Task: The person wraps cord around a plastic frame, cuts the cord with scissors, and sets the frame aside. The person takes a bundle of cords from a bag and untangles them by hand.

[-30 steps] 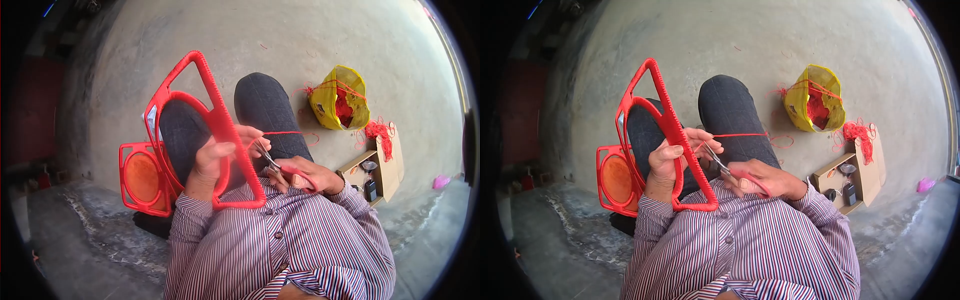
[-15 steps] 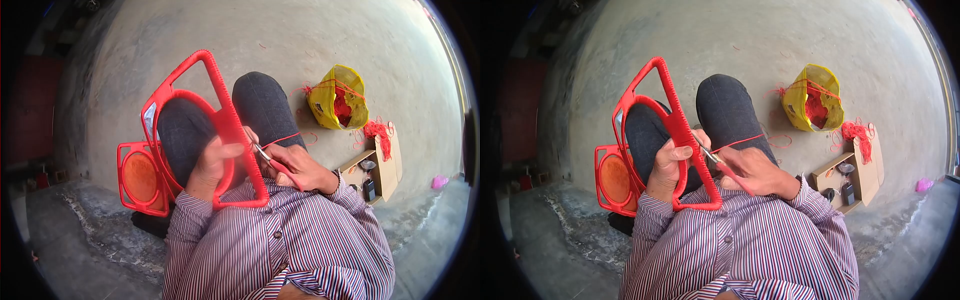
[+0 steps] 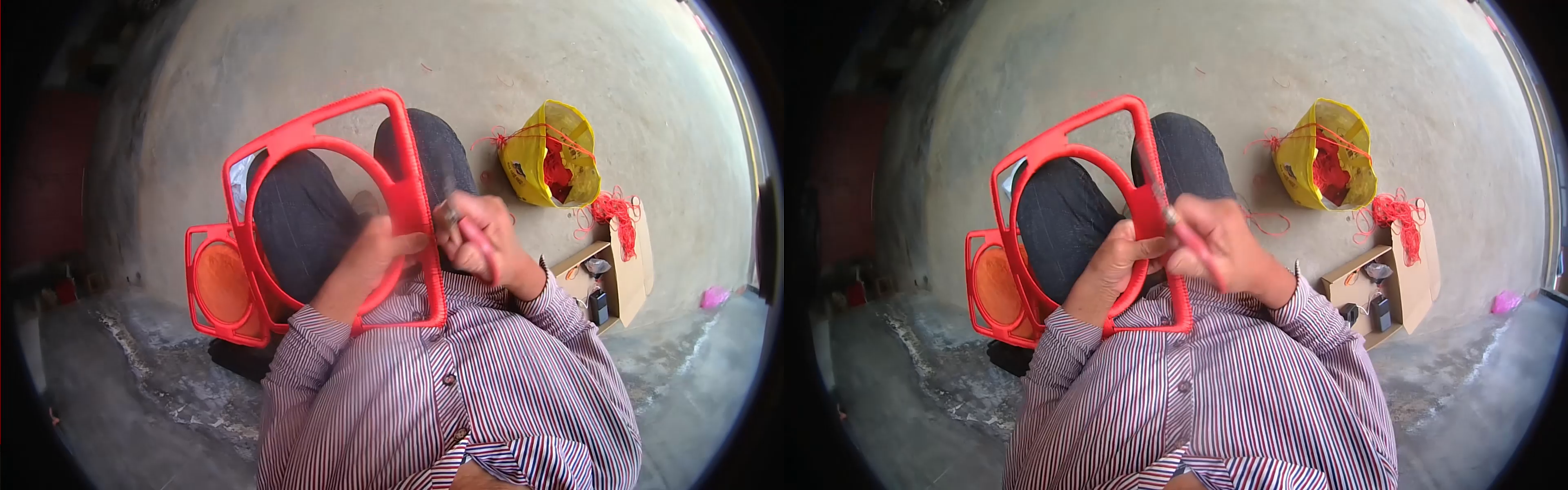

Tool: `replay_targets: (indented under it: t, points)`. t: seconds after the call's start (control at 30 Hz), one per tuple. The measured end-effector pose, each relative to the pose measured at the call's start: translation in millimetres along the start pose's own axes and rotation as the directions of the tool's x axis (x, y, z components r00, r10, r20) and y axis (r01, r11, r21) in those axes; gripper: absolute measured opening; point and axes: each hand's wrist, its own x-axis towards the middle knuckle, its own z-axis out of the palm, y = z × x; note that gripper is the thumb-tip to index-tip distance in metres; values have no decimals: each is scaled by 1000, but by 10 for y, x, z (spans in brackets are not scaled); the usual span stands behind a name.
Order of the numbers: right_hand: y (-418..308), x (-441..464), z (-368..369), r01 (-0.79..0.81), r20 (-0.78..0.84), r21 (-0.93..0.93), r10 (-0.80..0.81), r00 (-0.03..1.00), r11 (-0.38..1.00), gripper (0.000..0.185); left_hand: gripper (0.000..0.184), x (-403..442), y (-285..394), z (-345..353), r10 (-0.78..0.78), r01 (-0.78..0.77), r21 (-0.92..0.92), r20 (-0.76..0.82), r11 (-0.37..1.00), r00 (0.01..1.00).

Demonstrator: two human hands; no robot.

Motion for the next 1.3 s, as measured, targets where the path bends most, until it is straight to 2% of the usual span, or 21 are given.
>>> replay_targets:
  t: [0.07, 0.1, 0.17, 0.27, 0.3, 0.4, 0.47, 0.53, 0.63, 0.73, 0.77, 0.97, 1.07, 1.17, 1.23, 1.3]
  points:
    - [82, 6, -129, 23, -133, 63, -14, 991, 998, 35, 18, -19, 101, -51, 63, -59, 89, -40, 994, 997]
    - [132, -25, -258, -43, -127, 141, 62, 990, 989, 38, 16, -20, 164, -97, 35, -33, 60, -29, 998, 999]
    - [294, -183, -470, -269, -194, 95, 283, 939, 958, 44, 16, -17, 263, -3, 108, -108, -23, -31, 994, 994]
    - [916, -590, -693, -518, -325, 70, 511, 796, 852, 47, 17, -13, 266, -30, 147, -147, 9, -107, 989, 983]
    - [1083, -759, -741, -594, -378, 72, 573, 727, 801, 47, 17, -10, 244, -46, 147, -145, 31, -133, 989, 980]
    - [1906, -1480, -851, -794, -447, -111, 684, 577, 597, 50, 18, -9, 248, -118, 127, -123, 50, -88, 991, 988]
    - [2091, -1789, -775, -891, -485, -240, 747, 454, 386, 55, 17, 0, 227, -120, 147, -144, 40, -93, 989, 985]
    - [2247, -2089, -672, -924, -531, -273, 759, 377, 268, 56, 15, -13, 250, -116, 140, -136, 57, -87, 989, 986]
    - [2907, -2761, -701, -937, -579, -317, 753, 313, 146, 54, 12, 6, 273, -97, 189, -182, 71, -115, 981, 975]
    - [3002, -2893, -653, -987, -500, 59, 861, 98, 147, 54, 12, 20, 286, -98, 193, -190, 40, -143, 981, 971]
    - [2985, -2914, -660, -954, -417, 256, 908, 38, 158, 51, 12, 21, 290, -88, 195, -191, 38, -144, 981, 970]
    - [3450, -3133, -755, -829, -340, 503, 937, 73, 247, 38, 12, 20, 284, -57, 192, -188, 44, -156, 981, 969]
    - [3280, -2874, -702, -749, -399, 602, 917, 19, 277, 35, 14, 12, 276, -60, 191, -186, 52, -114, 981, 975]
    - [3055, -2562, -773, -732, -404, 598, 912, 76, 325, 35, 23, -50, 254, -77, 188, -186, 60, -37, 981, 981]
    - [2706, -2121, -756, -672, -492, 543, 840, 230, 503, 39, 31, -103, 234, -65, 188, -188, 101, 3, 977, 982]
    - [2148, -1557, -743, -673, -533, 395, 753, 386, 625, 39, 35, -128, 160, -63, 199, -189, 191, -31, 963, 980]
